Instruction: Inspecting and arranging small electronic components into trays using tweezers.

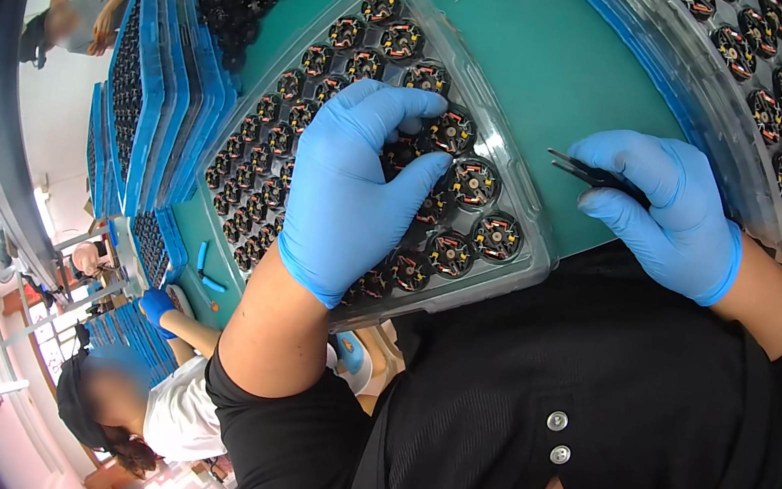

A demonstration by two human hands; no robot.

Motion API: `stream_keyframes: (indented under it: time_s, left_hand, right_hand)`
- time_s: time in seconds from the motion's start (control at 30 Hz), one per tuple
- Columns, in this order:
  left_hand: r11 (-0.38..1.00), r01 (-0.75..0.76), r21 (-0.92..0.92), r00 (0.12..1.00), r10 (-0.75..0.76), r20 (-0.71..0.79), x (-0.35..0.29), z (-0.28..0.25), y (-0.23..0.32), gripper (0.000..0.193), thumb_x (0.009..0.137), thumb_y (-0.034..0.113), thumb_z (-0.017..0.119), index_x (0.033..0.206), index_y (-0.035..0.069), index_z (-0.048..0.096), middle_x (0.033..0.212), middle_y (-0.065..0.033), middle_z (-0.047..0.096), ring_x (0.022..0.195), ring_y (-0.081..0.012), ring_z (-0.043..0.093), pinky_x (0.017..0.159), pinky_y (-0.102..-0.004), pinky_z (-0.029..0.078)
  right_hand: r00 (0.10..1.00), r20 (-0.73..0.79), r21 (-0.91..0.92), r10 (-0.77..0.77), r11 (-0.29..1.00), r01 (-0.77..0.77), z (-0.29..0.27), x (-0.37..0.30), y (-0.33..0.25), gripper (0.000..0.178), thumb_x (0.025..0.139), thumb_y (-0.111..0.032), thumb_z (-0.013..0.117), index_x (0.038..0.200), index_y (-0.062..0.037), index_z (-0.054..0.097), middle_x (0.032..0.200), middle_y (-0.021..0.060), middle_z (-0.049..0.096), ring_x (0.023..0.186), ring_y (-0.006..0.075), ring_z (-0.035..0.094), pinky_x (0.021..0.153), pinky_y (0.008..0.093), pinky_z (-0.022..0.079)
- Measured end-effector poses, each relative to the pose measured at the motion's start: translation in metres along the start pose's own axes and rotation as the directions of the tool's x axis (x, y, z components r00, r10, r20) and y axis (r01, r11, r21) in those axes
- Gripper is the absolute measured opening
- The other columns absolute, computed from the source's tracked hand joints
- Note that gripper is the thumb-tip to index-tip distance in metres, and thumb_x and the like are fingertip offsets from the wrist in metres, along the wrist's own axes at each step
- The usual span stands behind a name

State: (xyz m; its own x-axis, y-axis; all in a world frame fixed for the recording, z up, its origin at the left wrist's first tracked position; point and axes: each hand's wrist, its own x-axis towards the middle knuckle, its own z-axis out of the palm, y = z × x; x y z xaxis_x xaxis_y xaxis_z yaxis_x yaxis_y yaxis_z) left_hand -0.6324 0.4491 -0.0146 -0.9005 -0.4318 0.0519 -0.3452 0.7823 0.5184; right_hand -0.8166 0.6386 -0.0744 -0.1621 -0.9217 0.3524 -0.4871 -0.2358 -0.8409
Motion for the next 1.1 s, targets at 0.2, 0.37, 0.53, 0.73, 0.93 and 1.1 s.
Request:
stream_keyframes:
  time_s: [0.2,0.37,0.53,0.73,0.93,1.1]
  left_hand:
    - [1.0,0.011,-0.023,1.0,-0.011,0.003,-0.001,-0.002,-0.006,0.039,0.068,-0.003,0.076,0.105,0.006,0.068,0.085,-0.0015,0.057,0.076,-0.011,0.05,0.068,-0.0234,0.044]
    - [0.999,0.0,-0.04,1.0,0.0,0.007,-0.001,0.0,-0.008,0.039,0.068,-0.004,0.075,0.105,0.006,0.068,0.085,-0.0014,0.057,0.076,-0.0105,0.05,0.067,-0.0234,0.043]
    - [0.997,0.016,-0.072,1.0,-0.016,0.007,-0.005,-0.006,-0.004,0.037,0.069,-0.003,0.075,0.104,0.006,0.067,0.085,-0.0006,0.058,0.078,-0.0094,0.049,0.066,-0.0234,0.043]
    - [0.997,0.007,-0.075,0.998,-0.002,0.068,-0.006,-0.008,0.0,0.025,0.069,-0.002,0.075,0.091,0.004,0.066,0.081,0.0001,0.058,0.072,-0.0092,0.05,0.063,-0.0231,0.042]
    - [0.999,0.002,-0.051,0.993,0.004,0.119,-0.005,-0.006,0.0,0.015,0.07,-0.003,0.075,0.082,0.002,0.066,0.077,-0.0029,0.058,0.065,-0.01,0.053,0.059,-0.0234,0.044]
    - [0.996,0.019,-0.088,0.995,-0.01,0.103,-0.006,-0.003,0.0,0.012,0.07,-0.002,0.072,0.08,0.002,0.067,0.075,-0.0081,0.059,0.067,-0.0189,0.058,0.061,-0.0299,0.047]
  right_hand:
    - [1.0,0.019,-0.051,-0.024,0.998,0.025,0.005,0.006,-0.006,0.026,0.088,-0.013,0.067,0.11,0.0002,0.061,0.082,0.0132,0.061,0.068,0.0289,0.059,0.061,0.0344,0.046]
    - [0.996,0.09,-0.306,-0.017,0.951,0.044,-0.002,0.013,-0.025,0.027,0.083,-0.005,0.065,0.109,0.0008,0.06,0.079,0.0129,0.058,0.067,0.0304,0.058,0.059,0.0365,0.045]
    - [0.994,0.105,-0.453,-0.022,0.889,0.067,0.002,0.018,-0.037,0.03,0.076,-0.006,0.069,0.104,-0.0014,0.061,0.079,0.0104,0.059,0.067,0.0303,0.058,0.061,0.038,0.045]
    - [0.97,0.206,-0.721,-0.125,0.651,0.237,0.01,0.025,-0.043,0.027,0.067,-0.009,0.072,0.093,-0.0055,0.065,0.08,0.0054,0.061,0.07,0.0246,0.059,0.063,0.0364,0.047]
    - [0.965,0.189,-0.795,-0.182,0.548,0.259,0.022,0.031,-0.043,0.028,0.064,-0.011,0.068,0.092,-0.0069,0.067,0.085,0.0035,0.061,0.078,0.0216,0.058,0.065,0.035,0.047]
    - [0.967,0.206,-0.829,-0.153,0.498,0.255,0.024,0.031,-0.046,0.03,0.063,-0.011,0.069,0.093,-0.0067,0.068,0.089,0.0036,0.06,0.083,0.0216,0.058,0.069,0.0354,0.047]
